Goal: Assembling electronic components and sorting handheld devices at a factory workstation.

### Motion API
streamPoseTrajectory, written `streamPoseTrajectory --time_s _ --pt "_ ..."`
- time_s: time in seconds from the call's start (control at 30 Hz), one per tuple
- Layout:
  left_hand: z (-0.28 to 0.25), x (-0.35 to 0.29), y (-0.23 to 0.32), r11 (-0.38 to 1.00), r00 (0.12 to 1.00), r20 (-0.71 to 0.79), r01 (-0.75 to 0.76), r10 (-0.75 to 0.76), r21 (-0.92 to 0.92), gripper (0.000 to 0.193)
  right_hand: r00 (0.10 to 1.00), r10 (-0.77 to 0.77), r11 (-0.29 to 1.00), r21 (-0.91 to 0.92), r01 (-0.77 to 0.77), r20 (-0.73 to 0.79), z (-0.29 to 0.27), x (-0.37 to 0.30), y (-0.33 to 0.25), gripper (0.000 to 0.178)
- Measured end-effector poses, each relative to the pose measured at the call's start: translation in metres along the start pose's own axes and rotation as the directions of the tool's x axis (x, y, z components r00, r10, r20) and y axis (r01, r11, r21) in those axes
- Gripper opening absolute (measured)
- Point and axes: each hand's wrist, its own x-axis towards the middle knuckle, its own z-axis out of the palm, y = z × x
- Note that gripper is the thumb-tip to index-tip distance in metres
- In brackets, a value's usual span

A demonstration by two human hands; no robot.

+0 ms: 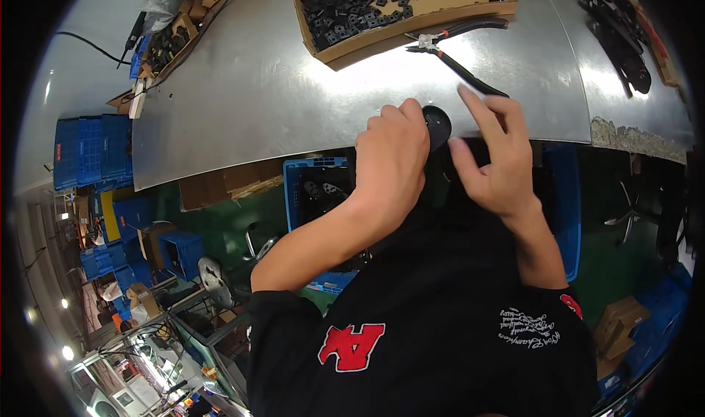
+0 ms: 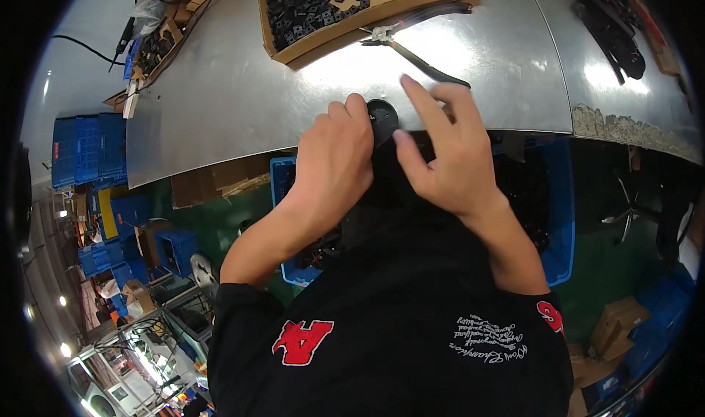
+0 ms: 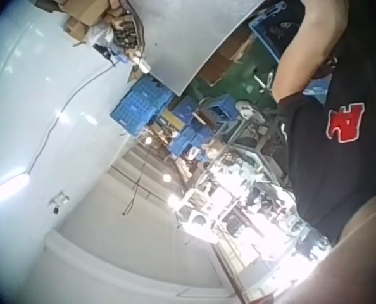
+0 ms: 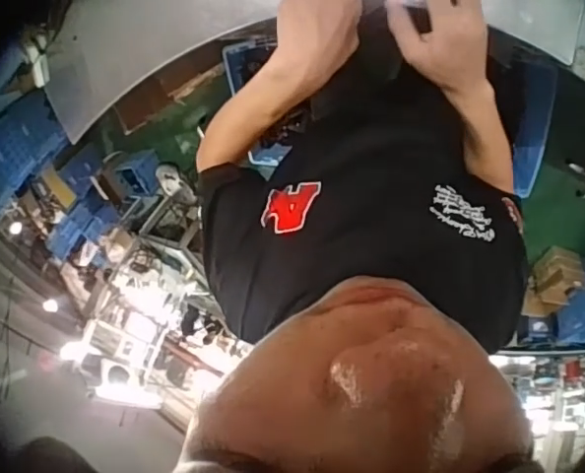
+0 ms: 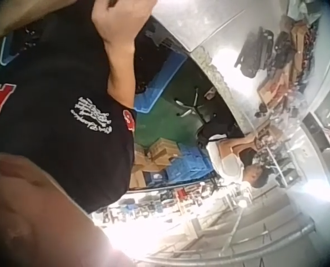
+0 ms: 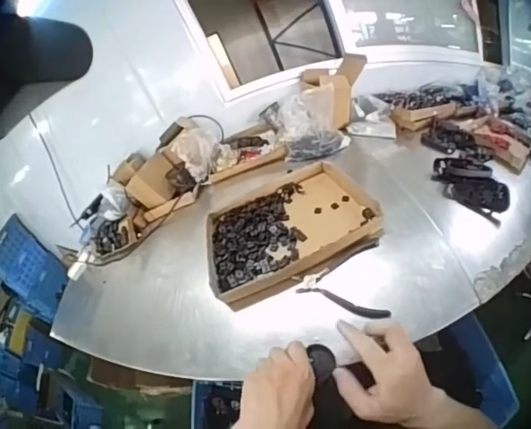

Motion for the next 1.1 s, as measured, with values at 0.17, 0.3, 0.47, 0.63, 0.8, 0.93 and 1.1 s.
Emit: streamPoseTrajectory --time_s 0.17,0.3,0.47,0.63,0.8,0.93,1.1 --pt "0.01 0.008 -0.018 0.988 0.986 -0.126 -0.125 0.112 -0.095 0.039 0.929 -0.266 0.95 -0.092 0.297 0.256 0.005 0.024 0.007 0.048" --pt "0.011 0.01 -0.042 0.872 0.958 -0.182 -0.278 0.222 -0.402 0.037 0.935 -0.21 0.936 -0.217 0.278 0.287 0.001 0.024 0.005 0.049" --pt "0.015 0.011 -0.055 0.633 0.95 -0.287 -0.3 0.127 -0.714 0.025 0.947 -0.229 0.909 -0.298 0.291 0.227 0.008 0.017 -0.002 0.046" --pt "0.034 0.016 -0.031 0.8 0.943 -0.326 -0.141 -0.071 -0.583 0.031 0.943 -0.183 0.908 -0.32 0.271 0.279 0.002 0.023 -0.011 0.042" --pt "0.023 0.016 -0.027 0.847 0.973 -0.213 -0.039 -0.089 -0.53 0.038 0.979 -0.194 0.927 -0.314 0.203 0.06 -0.014 0.126 0.03 0.026" --pt "0.023 0.022 -0.031 0.837 0.978 -0.201 -0.072 -0.047 -0.543 0.036 0.994 -0.057 0.879 -0.467 0.096 0.097 -0.004 0.229 0.098 0.036" --pt "0.024 0.021 -0.033 0.823 0.981 -0.17 -0.025 -0.087 -0.568 0.032 0.96 -0.025 0.793 -0.579 0.19 0.28 0.012 0.262 0.133 0.037"
